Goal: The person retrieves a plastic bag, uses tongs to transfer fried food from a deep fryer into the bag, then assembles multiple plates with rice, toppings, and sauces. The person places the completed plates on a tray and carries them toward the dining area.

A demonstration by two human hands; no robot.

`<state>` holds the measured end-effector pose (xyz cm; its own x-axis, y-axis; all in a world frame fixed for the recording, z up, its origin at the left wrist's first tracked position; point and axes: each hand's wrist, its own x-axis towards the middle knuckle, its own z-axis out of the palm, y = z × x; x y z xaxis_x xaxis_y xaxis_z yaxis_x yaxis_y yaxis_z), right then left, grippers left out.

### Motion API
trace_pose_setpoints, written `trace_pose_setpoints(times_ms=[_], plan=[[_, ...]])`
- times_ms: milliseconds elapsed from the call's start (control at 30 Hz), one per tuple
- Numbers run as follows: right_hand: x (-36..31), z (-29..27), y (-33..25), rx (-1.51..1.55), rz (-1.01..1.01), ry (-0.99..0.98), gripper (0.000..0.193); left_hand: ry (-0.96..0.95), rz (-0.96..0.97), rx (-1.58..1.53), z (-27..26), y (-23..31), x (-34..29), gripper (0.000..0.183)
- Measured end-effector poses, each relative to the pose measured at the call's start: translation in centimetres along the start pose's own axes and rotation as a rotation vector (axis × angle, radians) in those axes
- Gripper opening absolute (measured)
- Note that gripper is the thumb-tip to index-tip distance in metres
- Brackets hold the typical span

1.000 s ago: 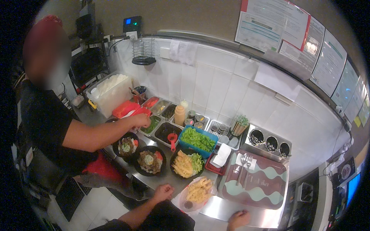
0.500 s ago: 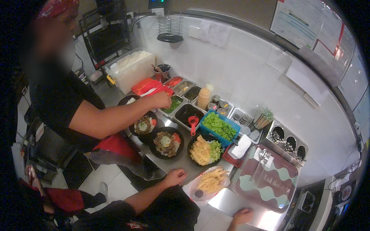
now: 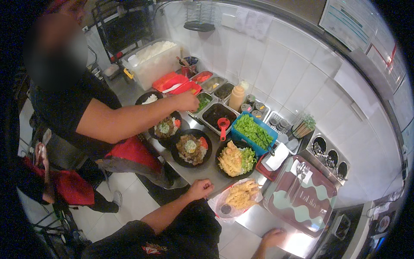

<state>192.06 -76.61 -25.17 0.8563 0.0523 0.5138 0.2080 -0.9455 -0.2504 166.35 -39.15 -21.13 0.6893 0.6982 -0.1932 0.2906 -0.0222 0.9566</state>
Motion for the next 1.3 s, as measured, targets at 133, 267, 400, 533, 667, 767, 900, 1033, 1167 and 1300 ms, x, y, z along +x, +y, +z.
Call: trace_pose_setpoints(times_ms=[133, 267, 400, 533, 667, 767, 900, 1033, 1167, 1300], plan=[[0.1, 0.7, 1.1, -0.012, 0.053, -0.063, 0.028, 0.005, -0.019, -0.009, 0.1, 0.7, 0.1, 0.027], [0.0, -0.3, -0.6, 0.018, 0.035, -0.061, 0.028, 0.008, -0.037, 0.003, -0.3, 0.6, -0.2, 0.026], [-0.1, 0.6, 0.9, -0.015, 0.066, -0.058, 0.029, -0.013, -0.047, -0.006, 0.1, 0.9, -0.1, 0.026], [0.0, -1.3, -1.6, 0.045, 0.084, -0.070, 0.028, -0.031, -0.051, 0.034, -0.4, 0.9, 0.0, 0.029], [0.0, -1.7, -1.4, 0.087, 0.068, -0.059, 0.025, -0.030, -0.090, 0.027, 0.0, 0.9, 0.0, 0.030], [0.7, -3.0, -2.9, 0.117, 0.105, -0.069, 0.024, -0.026, -0.059, 0.055, 0.2, 1.5, 0.2, 0.029], [1.5, -7.4, -6.7, -0.015, 0.103, -0.130, 0.025, 0.008, -0.049, 0.071, 0.1, 0.9, -0.1, 0.028], [1.5, -7.3, -6.1, 0.009, 0.100, -0.165, 0.022, 0.054, -0.016, 0.074, 0.4, 0.5, -0.1, 0.028], [-0.3, -2.1, -2.8, 0.070, 0.040, 0.032, 0.021, 0.063, -0.024, 0.027, 0.3, 0.4, -0.2, 0.027], [0.1, -2.4, -3.0, 0.053, 0.093, 0.014, 0.019, 0.051, 0.013, 0.141, 0.2, 1.3, -0.2, 0.026]])
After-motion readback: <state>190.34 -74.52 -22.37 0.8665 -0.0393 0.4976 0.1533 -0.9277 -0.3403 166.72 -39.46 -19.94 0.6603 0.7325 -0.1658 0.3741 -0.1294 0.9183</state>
